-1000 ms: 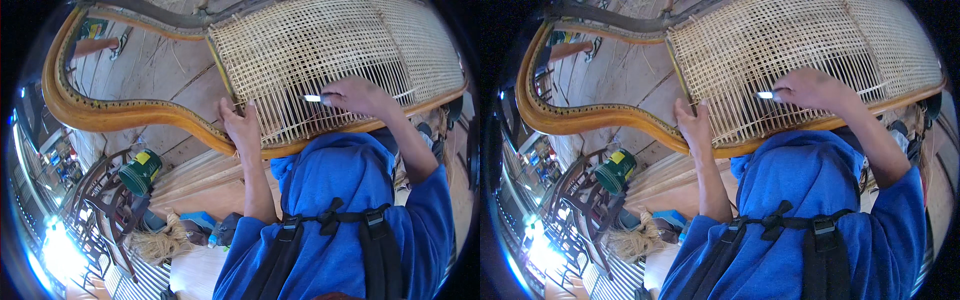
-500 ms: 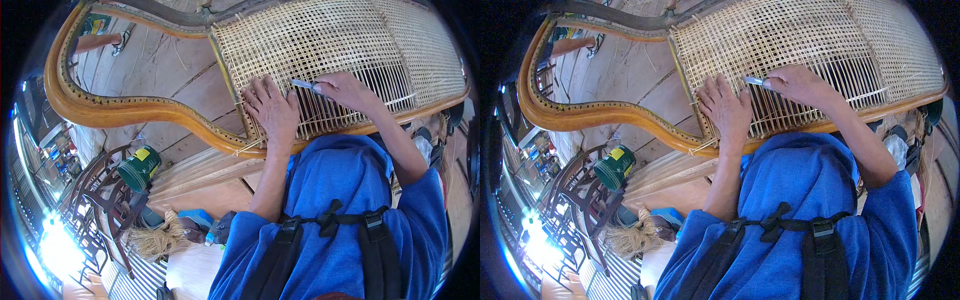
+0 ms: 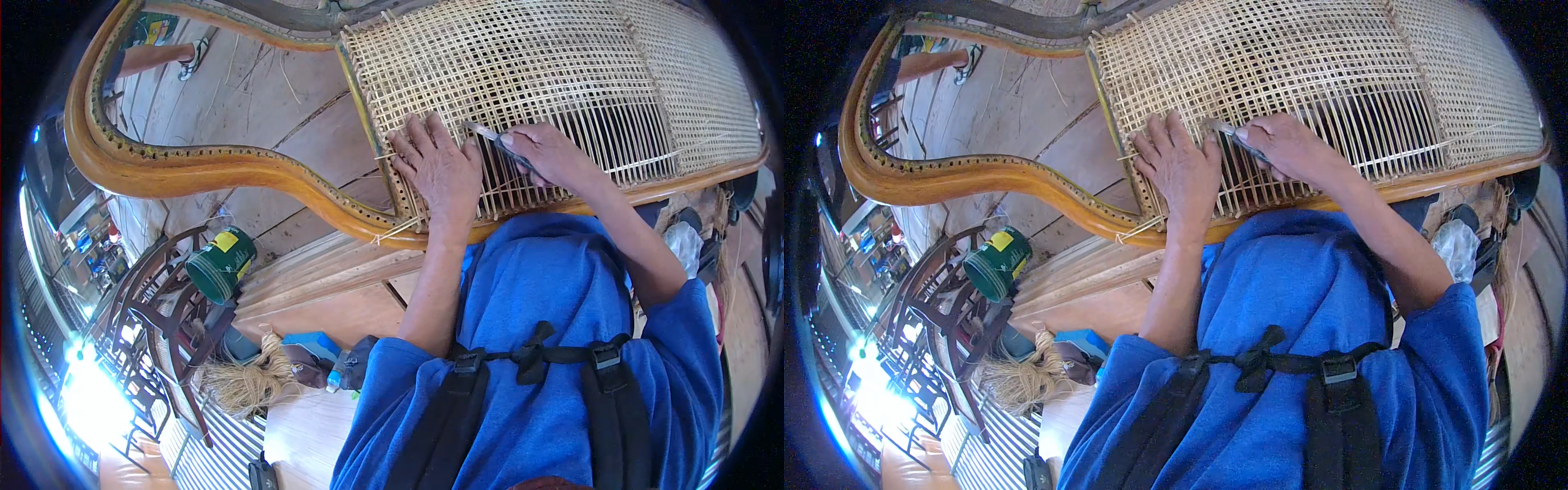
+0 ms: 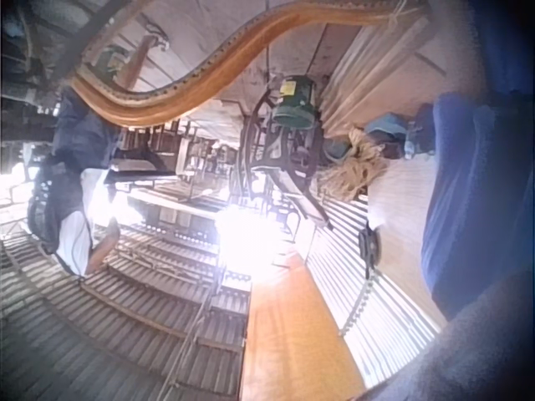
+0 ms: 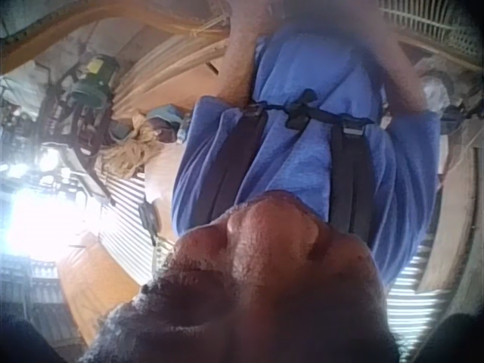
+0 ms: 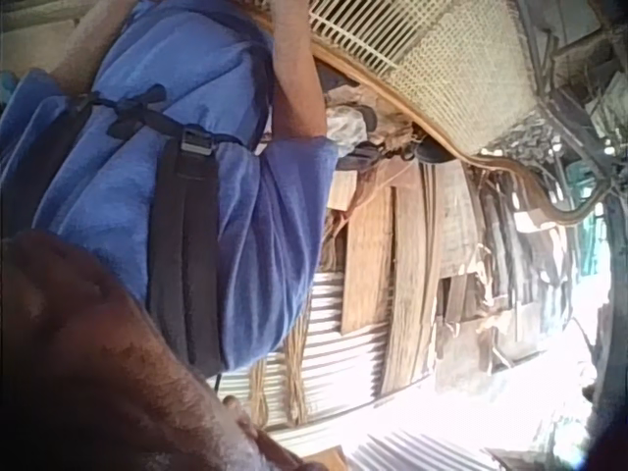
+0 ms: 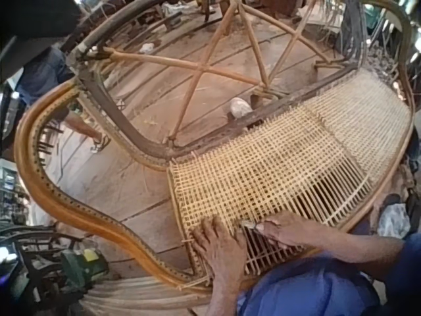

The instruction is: Weaving rattan strips into a chair frame and trimming the excess with a knife.

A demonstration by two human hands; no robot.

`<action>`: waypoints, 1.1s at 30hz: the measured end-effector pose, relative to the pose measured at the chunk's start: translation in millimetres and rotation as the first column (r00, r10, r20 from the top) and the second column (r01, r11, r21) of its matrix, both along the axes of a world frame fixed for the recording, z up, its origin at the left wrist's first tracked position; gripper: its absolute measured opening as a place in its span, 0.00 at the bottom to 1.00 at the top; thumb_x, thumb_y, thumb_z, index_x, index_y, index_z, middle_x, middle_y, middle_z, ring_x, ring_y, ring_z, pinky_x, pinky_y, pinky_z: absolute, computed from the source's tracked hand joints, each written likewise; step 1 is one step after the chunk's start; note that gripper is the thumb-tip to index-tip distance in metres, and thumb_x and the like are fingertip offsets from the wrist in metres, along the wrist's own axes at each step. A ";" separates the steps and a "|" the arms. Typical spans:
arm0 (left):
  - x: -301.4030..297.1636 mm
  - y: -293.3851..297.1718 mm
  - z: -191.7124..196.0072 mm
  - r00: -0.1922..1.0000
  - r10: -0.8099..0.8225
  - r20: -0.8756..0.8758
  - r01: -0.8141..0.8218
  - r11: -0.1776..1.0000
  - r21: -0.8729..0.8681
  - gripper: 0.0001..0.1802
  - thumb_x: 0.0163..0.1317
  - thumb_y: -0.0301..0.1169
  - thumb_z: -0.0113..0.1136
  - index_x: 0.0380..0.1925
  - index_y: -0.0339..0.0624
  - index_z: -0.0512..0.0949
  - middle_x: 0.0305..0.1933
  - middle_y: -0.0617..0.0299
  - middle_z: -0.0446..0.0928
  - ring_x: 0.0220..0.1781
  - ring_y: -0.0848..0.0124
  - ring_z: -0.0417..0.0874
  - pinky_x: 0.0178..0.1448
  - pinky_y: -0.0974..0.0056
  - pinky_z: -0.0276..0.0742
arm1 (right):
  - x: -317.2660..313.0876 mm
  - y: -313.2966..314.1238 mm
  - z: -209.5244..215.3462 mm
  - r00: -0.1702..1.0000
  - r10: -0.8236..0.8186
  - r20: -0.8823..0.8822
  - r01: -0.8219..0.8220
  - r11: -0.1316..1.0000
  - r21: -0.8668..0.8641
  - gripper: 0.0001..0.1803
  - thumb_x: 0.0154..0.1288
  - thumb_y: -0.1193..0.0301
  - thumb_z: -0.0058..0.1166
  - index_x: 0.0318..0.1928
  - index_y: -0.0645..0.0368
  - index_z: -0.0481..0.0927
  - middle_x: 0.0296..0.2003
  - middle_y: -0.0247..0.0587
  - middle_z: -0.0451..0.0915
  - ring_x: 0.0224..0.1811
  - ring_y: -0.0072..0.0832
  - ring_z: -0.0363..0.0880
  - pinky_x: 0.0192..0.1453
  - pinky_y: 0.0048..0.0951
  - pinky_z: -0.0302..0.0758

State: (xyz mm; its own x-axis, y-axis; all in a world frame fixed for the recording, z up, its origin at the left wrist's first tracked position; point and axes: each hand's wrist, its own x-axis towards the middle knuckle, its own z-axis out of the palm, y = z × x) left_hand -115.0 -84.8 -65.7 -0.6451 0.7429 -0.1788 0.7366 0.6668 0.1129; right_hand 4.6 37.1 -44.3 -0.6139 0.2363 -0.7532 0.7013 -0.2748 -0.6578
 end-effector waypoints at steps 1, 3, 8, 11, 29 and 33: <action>0.8 1.5 0.1 1.000 -0.002 0.003 0.002 1.000 -0.005 0.33 0.55 0.41 0.55 0.59 0.37 0.63 0.67 0.44 0.55 0.69 0.36 0.48 0.66 0.36 0.48 | 1.6 -3.9 -3.4 0.996 -0.080 -0.034 0.078 0.995 -0.059 0.19 0.70 0.59 0.41 0.28 0.62 0.72 0.16 0.35 0.69 0.11 0.21 0.66 0.14 0.25 0.64; 0.5 3.4 0.6 1.000 0.002 0.010 -0.002 1.000 -0.002 0.32 0.55 0.41 0.55 0.59 0.37 0.63 0.67 0.44 0.56 0.69 0.36 0.49 0.66 0.36 0.49 | 3.5 -7.7 -8.1 0.985 -0.167 -0.044 0.161 0.981 -0.111 0.21 0.69 0.58 0.40 0.28 0.63 0.73 0.15 0.36 0.70 0.10 0.22 0.67 0.14 0.26 0.65; -1.2 1.6 2.0 1.000 0.002 0.013 -0.003 1.000 0.022 0.32 0.55 0.41 0.55 0.58 0.37 0.64 0.66 0.44 0.56 0.69 0.36 0.49 0.66 0.36 0.49 | 8.5 -5.1 -0.9 0.999 0.018 -0.048 -0.007 0.977 0.215 0.20 0.69 0.59 0.40 0.32 0.64 0.75 0.17 0.42 0.72 0.15 0.28 0.72 0.23 0.32 0.71; 0.3 0.0 0.6 1.000 0.007 0.002 -0.007 1.000 0.019 0.32 0.55 0.41 0.55 0.58 0.37 0.64 0.66 0.44 0.57 0.69 0.36 0.49 0.66 0.36 0.48 | 4.6 -9.8 -1.8 0.999 0.015 -0.048 -0.002 0.967 0.254 0.17 0.70 0.61 0.41 0.31 0.62 0.73 0.15 0.34 0.69 0.12 0.21 0.67 0.17 0.25 0.65; -0.1 -2.2 -4.0 0.999 0.012 -0.040 -0.006 0.989 0.147 0.32 0.56 0.44 0.57 0.56 0.38 0.66 0.63 0.46 0.61 0.66 0.40 0.54 0.65 0.39 0.50 | -6.4 2.8 -4.4 0.999 -0.040 -0.018 0.043 0.985 0.165 0.17 0.70 0.60 0.44 0.37 0.62 0.77 0.16 0.30 0.68 0.11 0.15 0.63 0.14 0.19 0.60; -1.2 -2.7 -0.2 0.998 0.037 -0.044 -0.029 0.987 0.160 0.31 0.54 0.43 0.58 0.56 0.38 0.67 0.63 0.48 0.61 0.66 0.41 0.55 0.64 0.39 0.51 | -8.9 1.9 7.5 0.998 -0.069 -0.010 0.070 0.986 0.150 0.17 0.70 0.60 0.43 0.37 0.63 0.76 0.17 0.31 0.69 0.11 0.14 0.62 0.14 0.18 0.60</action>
